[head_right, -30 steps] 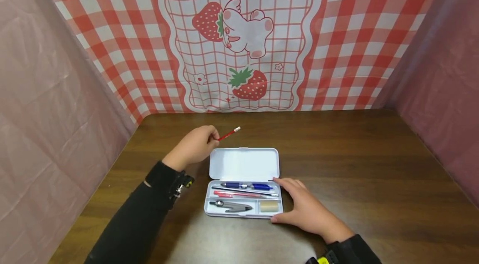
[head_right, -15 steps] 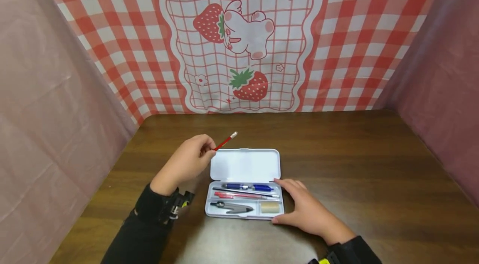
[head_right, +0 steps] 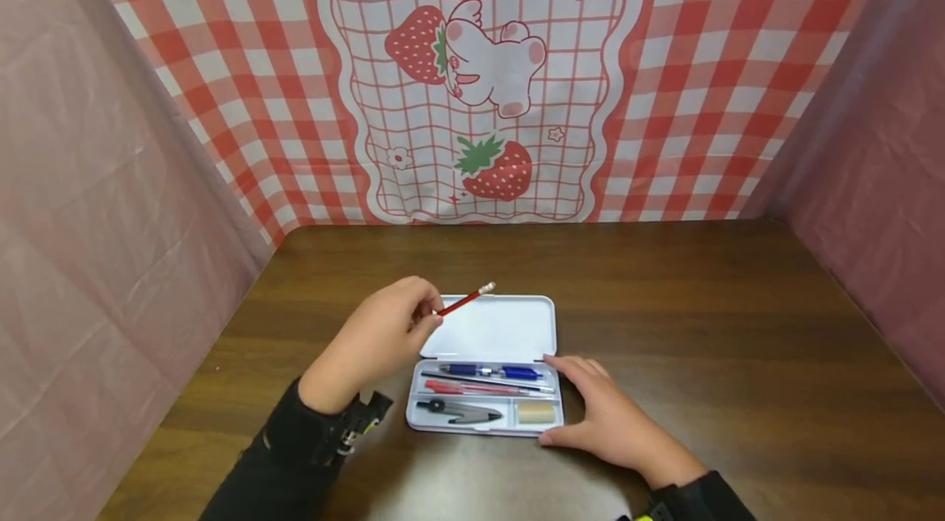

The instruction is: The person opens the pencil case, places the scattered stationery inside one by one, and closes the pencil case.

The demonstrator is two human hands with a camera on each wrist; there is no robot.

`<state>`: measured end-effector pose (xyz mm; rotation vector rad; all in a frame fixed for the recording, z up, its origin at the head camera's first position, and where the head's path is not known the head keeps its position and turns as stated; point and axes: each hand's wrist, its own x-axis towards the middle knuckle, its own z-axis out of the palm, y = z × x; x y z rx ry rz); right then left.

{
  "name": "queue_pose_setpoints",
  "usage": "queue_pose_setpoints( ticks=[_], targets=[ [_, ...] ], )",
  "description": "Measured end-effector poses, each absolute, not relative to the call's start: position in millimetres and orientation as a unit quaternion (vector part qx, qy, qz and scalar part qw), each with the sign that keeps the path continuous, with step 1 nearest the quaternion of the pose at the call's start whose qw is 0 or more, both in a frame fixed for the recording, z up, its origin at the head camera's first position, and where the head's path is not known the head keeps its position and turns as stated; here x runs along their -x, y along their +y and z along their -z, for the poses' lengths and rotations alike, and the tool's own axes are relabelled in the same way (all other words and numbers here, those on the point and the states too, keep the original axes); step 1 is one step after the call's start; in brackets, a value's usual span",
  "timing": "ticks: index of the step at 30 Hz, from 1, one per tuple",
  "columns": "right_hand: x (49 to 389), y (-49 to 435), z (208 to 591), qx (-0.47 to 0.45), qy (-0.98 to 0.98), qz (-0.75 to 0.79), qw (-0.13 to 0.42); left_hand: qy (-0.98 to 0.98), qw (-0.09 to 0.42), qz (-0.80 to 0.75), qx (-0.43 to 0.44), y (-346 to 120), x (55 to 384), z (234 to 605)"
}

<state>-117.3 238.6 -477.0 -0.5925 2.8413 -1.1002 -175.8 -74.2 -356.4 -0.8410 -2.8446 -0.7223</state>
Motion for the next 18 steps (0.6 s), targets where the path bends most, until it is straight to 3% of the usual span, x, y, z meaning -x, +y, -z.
queue_pose_setpoints(
  ticks=[9,18],
  targets=[
    [117.7,237.6,476.4,0.198,0.916,0.349,0.007,-0.933,0.005,0.184,0.31,-50.5,165.9,364.3],
    [116.7,239.5,477.2,0.193,0.915,0.355,0.011,-0.934,0.005,0.073,0.35,-37.6,166.1,378.6]
  ],
)
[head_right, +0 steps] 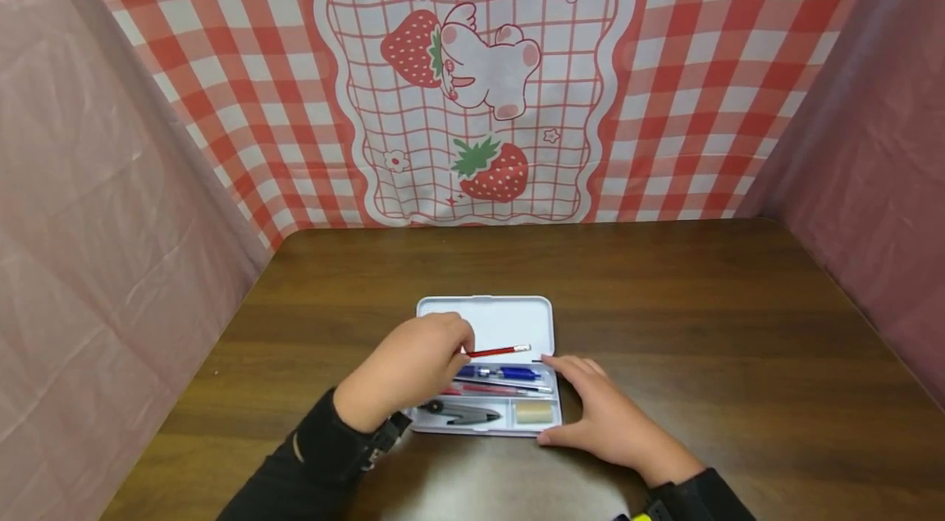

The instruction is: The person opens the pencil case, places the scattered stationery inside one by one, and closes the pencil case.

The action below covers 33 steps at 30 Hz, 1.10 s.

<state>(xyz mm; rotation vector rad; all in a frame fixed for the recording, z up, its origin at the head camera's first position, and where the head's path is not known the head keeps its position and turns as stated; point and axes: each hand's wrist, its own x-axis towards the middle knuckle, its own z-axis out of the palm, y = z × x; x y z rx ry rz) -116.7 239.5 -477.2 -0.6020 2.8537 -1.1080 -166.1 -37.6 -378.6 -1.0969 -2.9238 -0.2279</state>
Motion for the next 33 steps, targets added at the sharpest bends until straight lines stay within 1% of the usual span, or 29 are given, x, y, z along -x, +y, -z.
queue_pose_setpoints(
  ticks=[9,21,33],
  targets=[
    [116.0,239.3,476.8,0.192,0.914,0.358,0.008,-0.922,-0.015,-0.002,0.386,-21.2,158.3,399.1],
    [117.4,239.2,478.1,0.197,0.911,0.362,0.011,-0.925,-0.074,-0.021,0.373,-10.3,156.7,414.3],
    [117.5,239.2,476.2,0.188,0.914,0.359,0.026,-0.93,-0.094,-0.019,0.354,-9.9,160.9,423.3]
  ],
)
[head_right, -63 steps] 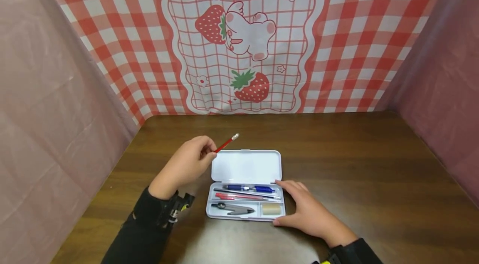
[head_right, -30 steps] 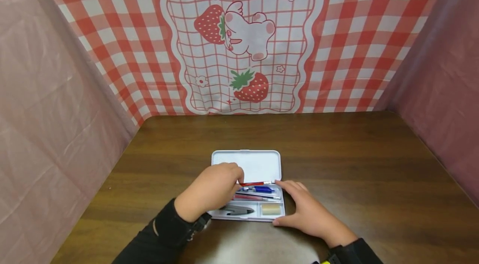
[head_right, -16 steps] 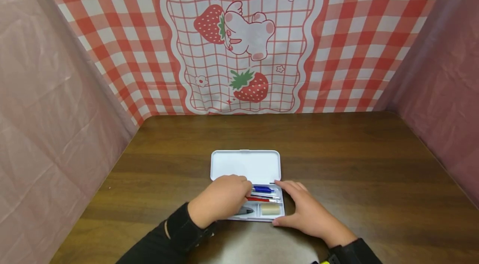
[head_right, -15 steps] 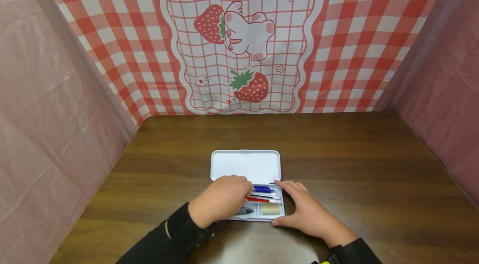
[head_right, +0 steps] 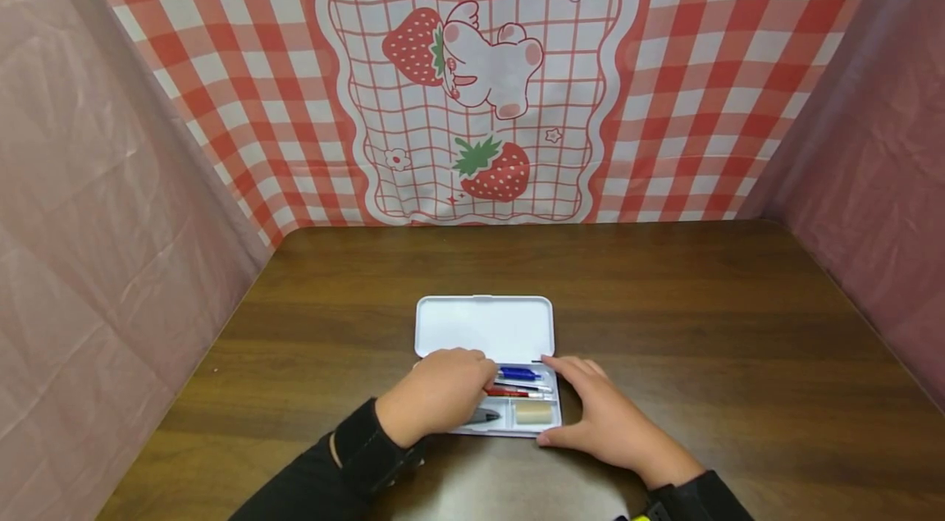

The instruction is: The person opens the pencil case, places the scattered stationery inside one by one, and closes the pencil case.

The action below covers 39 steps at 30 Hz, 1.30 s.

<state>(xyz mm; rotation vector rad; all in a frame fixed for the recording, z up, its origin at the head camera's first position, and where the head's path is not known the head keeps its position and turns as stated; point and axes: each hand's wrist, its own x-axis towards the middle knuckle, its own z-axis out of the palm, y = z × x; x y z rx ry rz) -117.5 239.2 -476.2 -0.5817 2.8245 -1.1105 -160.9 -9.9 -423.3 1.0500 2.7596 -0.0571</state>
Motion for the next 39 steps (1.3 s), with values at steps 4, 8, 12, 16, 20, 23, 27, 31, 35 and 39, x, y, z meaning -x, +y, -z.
queue_pose_setpoints(
  ticks=[4,8,12,16,20,23,27,31,35,39],
  targets=[
    [118.0,239.7,476.2,0.185,0.915,0.358,0.033,0.93,0.08,0.025,-0.358,-12.0,162.1,424.0],
    [117.9,239.8,476.5,0.183,0.915,0.357,0.033,0.931,0.054,0.017,-0.361,-17.1,165.2,422.6],
    [118.1,239.5,476.6,0.183,0.915,0.359,0.031,0.934,0.052,-0.04,-0.352,-25.1,171.7,419.2],
    [118.4,239.7,476.2,0.181,0.915,0.359,0.034,0.935,0.051,-0.116,-0.332,-34.9,182.8,416.5],
    [118.4,239.5,475.9,0.183,0.916,0.355,0.033,0.942,0.028,-0.166,-0.289,-48.9,195.1,412.8],
    [118.1,239.1,475.7,0.183,0.917,0.353,0.032,0.948,0.016,-0.203,-0.246,-60.5,202.5,407.4],
    [117.8,239.0,475.6,0.181,0.918,0.352,0.029,0.949,-0.005,-0.25,-0.19,-71.7,211.1,404.2],
    [117.8,239.2,476.3,0.182,0.917,0.353,0.024,0.945,-0.014,-0.297,-0.139,-76.3,217.7,407.0],
    [117.8,239.6,477.1,0.185,0.917,0.353,0.022,0.927,0.022,-0.359,-0.105,-76.7,222.3,412.8],
    [118.3,240.0,477.3,0.188,0.917,0.352,0.024,0.905,0.054,-0.41,-0.097,-75.8,224.9,417.5]
  ],
)
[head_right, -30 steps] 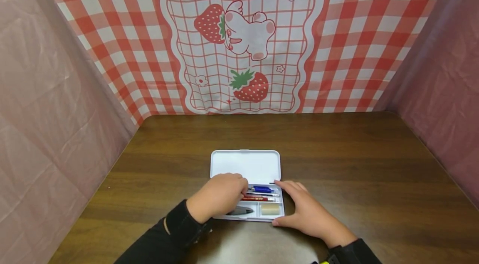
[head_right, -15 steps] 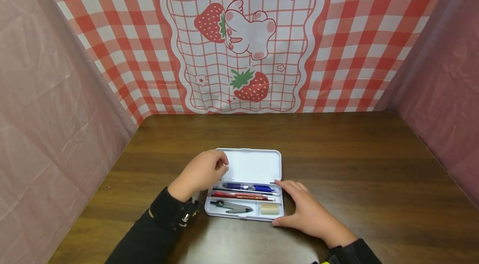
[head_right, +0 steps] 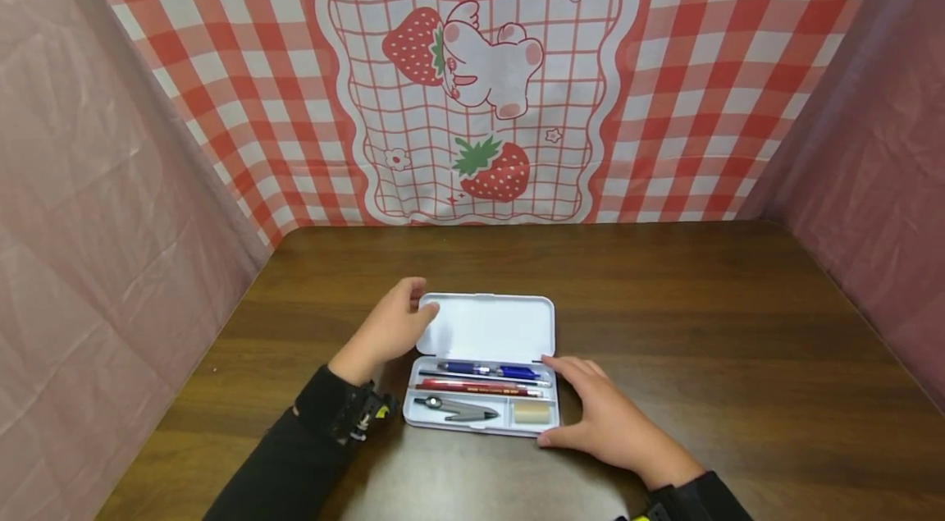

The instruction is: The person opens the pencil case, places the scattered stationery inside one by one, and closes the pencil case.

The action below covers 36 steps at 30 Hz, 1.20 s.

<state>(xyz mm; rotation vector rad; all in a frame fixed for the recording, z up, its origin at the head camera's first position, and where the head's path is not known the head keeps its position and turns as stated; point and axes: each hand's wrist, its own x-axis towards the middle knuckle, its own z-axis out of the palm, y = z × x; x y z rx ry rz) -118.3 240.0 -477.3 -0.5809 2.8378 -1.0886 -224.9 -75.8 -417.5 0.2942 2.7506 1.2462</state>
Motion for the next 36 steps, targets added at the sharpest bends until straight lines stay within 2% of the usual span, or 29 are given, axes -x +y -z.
queue_pose_setpoints(
  ticks=[8,14,19,23,29,36],
  targets=[
    [118.9,240.8,477.6,0.186,0.916,0.355,0.033,0.86,0.039,-0.505,-0.053,-78.2,233.2,427.9],
    [117.9,240.2,477.1,0.175,0.915,0.362,0.032,0.822,0.059,-0.566,-0.021,-78.2,236.4,433.3],
    [116.7,239.2,479.6,0.184,0.913,0.365,-0.012,0.806,0.073,-0.587,-0.011,-79.6,238.9,436.6],
    [117.7,239.5,481.9,0.197,0.915,0.35,-0.049,0.788,0.106,-0.605,-0.032,-81.9,240.1,438.6],
    [118.4,241.1,483.0,0.194,0.921,0.336,-0.033,0.719,0.188,-0.666,-0.062,-82.7,242.2,441.9],
    [118.5,239.9,483.1,0.189,0.924,0.331,-0.028,0.643,0.221,-0.732,-0.041,-82.0,242.8,445.6]
  ],
)
